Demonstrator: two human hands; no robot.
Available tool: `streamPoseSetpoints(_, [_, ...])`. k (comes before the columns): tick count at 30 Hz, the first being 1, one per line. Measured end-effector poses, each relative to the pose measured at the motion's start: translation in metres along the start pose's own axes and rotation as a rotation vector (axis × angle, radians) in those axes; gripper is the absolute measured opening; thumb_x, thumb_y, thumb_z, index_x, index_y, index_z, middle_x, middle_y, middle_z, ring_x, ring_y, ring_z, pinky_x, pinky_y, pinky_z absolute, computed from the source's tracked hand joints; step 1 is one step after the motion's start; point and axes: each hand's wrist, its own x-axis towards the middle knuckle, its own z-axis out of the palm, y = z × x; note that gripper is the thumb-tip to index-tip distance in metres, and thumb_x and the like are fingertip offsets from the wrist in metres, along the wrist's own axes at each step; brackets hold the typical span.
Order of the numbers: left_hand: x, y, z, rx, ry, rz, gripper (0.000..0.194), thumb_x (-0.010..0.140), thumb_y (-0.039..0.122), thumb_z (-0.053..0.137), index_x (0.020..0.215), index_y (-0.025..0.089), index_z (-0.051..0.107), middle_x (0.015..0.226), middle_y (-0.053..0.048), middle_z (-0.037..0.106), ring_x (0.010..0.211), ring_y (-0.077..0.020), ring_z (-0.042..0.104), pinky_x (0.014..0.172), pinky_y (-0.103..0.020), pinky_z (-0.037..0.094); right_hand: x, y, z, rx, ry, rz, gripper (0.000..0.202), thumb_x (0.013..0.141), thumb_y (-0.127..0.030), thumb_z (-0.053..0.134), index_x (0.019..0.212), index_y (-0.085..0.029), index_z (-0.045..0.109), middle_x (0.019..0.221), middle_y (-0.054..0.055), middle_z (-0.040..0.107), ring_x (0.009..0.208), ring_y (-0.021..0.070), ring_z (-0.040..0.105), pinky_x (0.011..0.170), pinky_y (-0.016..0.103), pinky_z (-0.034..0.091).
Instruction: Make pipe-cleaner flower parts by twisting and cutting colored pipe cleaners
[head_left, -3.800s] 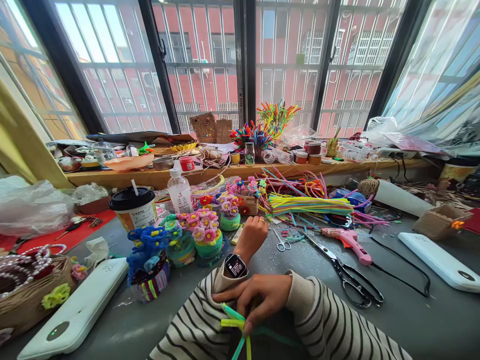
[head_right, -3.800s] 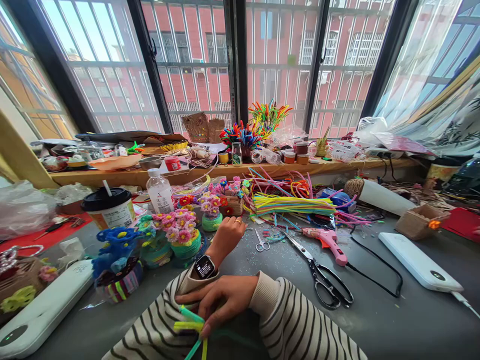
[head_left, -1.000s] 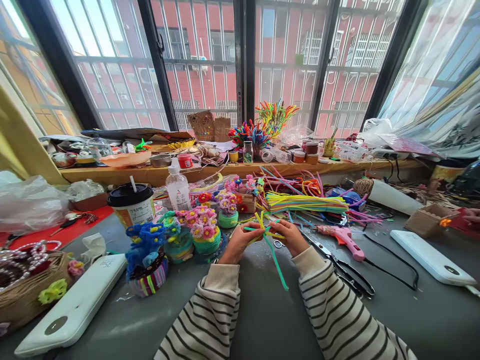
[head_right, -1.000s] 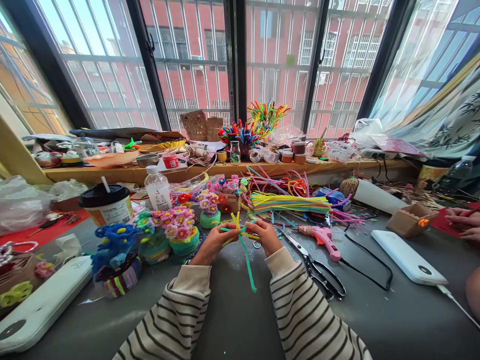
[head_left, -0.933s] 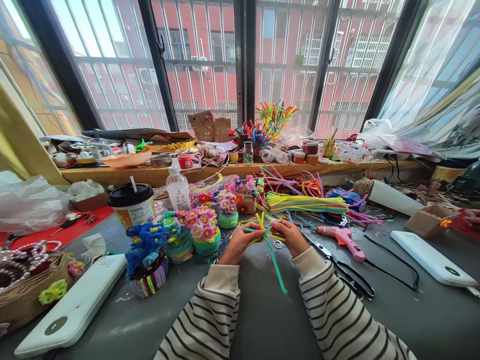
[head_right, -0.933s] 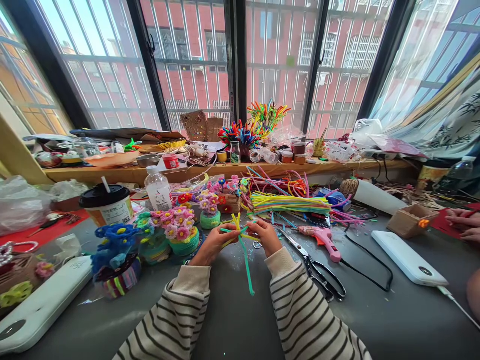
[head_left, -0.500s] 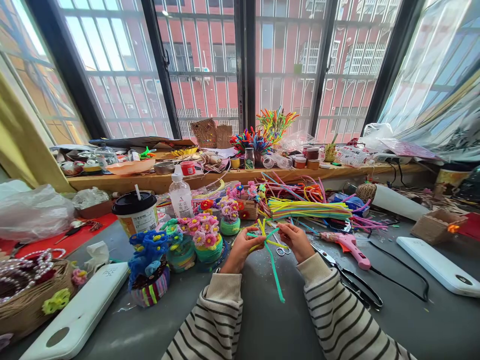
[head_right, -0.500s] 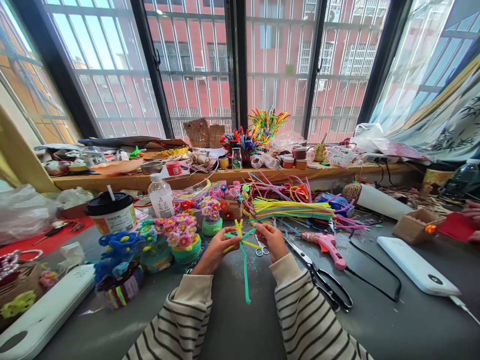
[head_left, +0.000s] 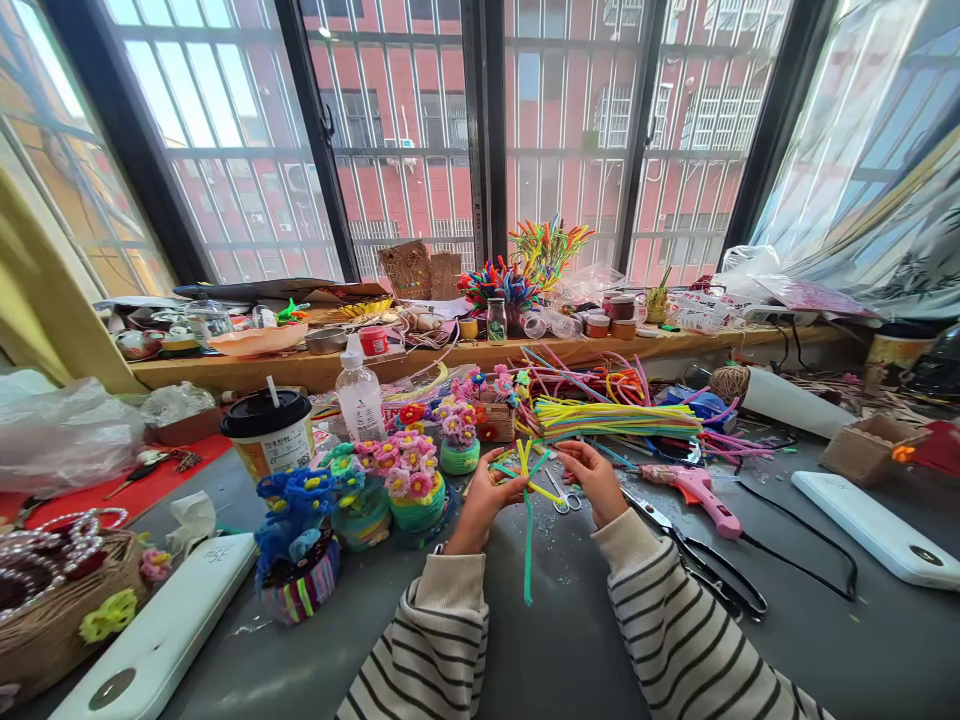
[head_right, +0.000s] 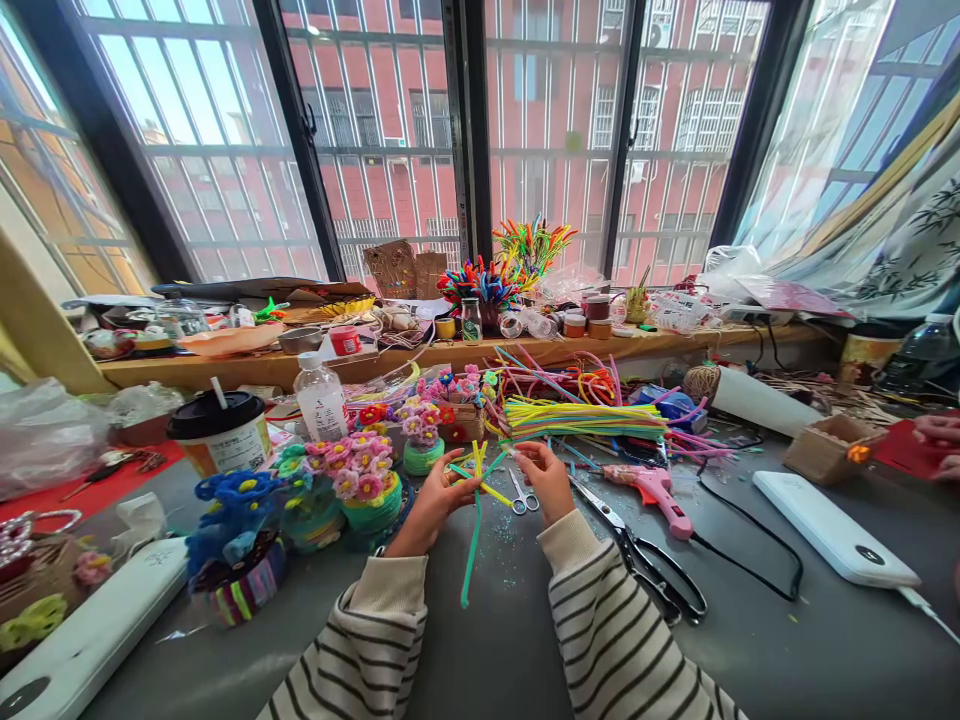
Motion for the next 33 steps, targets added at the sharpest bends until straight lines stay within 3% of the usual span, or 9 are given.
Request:
streamPoseSetpoints(3, [0.0, -0.001, 0.0, 0.082, -0.038, -0.004, 0.066, 0.051, 0.022, 0.066, 0.105, 0.017, 0.029, 0.067, 0.0, 0.054, 0.058, -0.0134, 0.057, 0.05, -0.021, 0.042, -0.002, -0.003, 0.002, -0.145, -0.023, -0.118, 0.032, 0.058, -0.043, 0.055, 0.079, -0.02, 0.06, 0.077, 0.002, 0.057, 0.064, 0.0135, 0.049, 0.051, 0.023, 0.037])
streamPoseSetpoints(6, [0.0, -0.002, 0.0, 0.135, -0.086, -0.008, 0.072, 0.048, 0.022, 0.068, 0.108, 0.016, 0.028, 0.058, 0.003, 0.052, 0.054, -0.0126, 0.055, 0.047, -0.02, 0.04, -0.005, -0.005, 0.005, -0.328, -0.087, -0.228, 0.027, 0.059, -0.044, 0.054, 0.06, -0.018, 0.063, 0.078, 0.005, 0.055, 0.075, 0.018, 0.049, 0.058, 0.026, 0.037])
streamPoseSetpoints(11, [0.002, -0.006, 0.0, 0.169, -0.184, -0.045, 0.075, 0.044, 0.023, 0.07, 0.107, 0.013, 0.031, 0.049, 0.005, 0.049, 0.049, -0.0124, 0.052, 0.045, -0.021, 0.039, -0.008, -0.006, 0.007, -0.416, -0.099, -0.341, 0.022, 0.057, -0.04, 0.059, 0.05, -0.019, 0.062, 0.07, 0.004, 0.051, 0.068, 0.0162, 0.048, 0.063, 0.028, 0.036])
streamPoseSetpoints(15, [0.0, -0.001, 0.001, 0.109, -0.172, -0.13, 0.058, 0.046, 0.025, 0.069, 0.097, 0.015, 0.042, 0.053, 0.003, 0.053, 0.052, -0.0111, 0.053, 0.049, -0.021, 0.04, -0.005, -0.005, 0.004, -0.331, -0.134, -0.309, 0.02, 0.06, -0.038, 0.057, 0.055, -0.02, 0.064, 0.072, 0.004, 0.052, 0.072, 0.0159, 0.048, 0.07, 0.028, 0.034])
streamPoseSetpoints(21, [-0.006, 0.007, 0.002, -0.027, -0.245, -0.212, 0.021, 0.054, 0.027, 0.064, 0.065, 0.011, 0.055, 0.062, 0.0, 0.056, 0.056, -0.0073, 0.053, 0.058, -0.019, 0.04, -0.005, -0.003, 0.005, -0.154, -0.173, -0.213, 0.017, 0.062, -0.035, 0.056, 0.063, -0.02, 0.064, 0.08, 0.003, 0.054, 0.08, 0.0162, 0.048, 0.074, 0.027, 0.034])
streamPoseSetpoints(28, [-0.004, -0.004, 0.005, -0.056, -0.259, -0.201, 0.019, 0.054, 0.027, 0.064, 0.061, 0.012, 0.055, 0.062, -0.001, 0.056, 0.06, -0.0102, 0.053, 0.064, -0.023, 0.04, -0.006, 0.007, 0.011, -0.114, -0.118, -0.231, 0.022, 0.063, -0.039, 0.053, 0.066, -0.019, 0.063, 0.073, 0.002, 0.056, 0.075, 0.0151, 0.048, 0.071, 0.026, 0.036])
streamPoseSetpoints(33, [-0.003, -0.005, 0.005, -0.068, -0.205, -0.181, 0.018, 0.051, 0.025, 0.066, 0.057, 0.012, 0.054, 0.057, 0.001, 0.054, 0.057, -0.0093, 0.052, 0.062, -0.022, 0.04, -0.007, 0.006, 0.012, -0.034, -0.119, -0.138, 0.022, 0.06, -0.038, 0.056, 0.066, -0.018, 0.06, 0.065, 0.0, 0.056, 0.064, 0.0131, 0.049, 0.062, 0.024, 0.038])
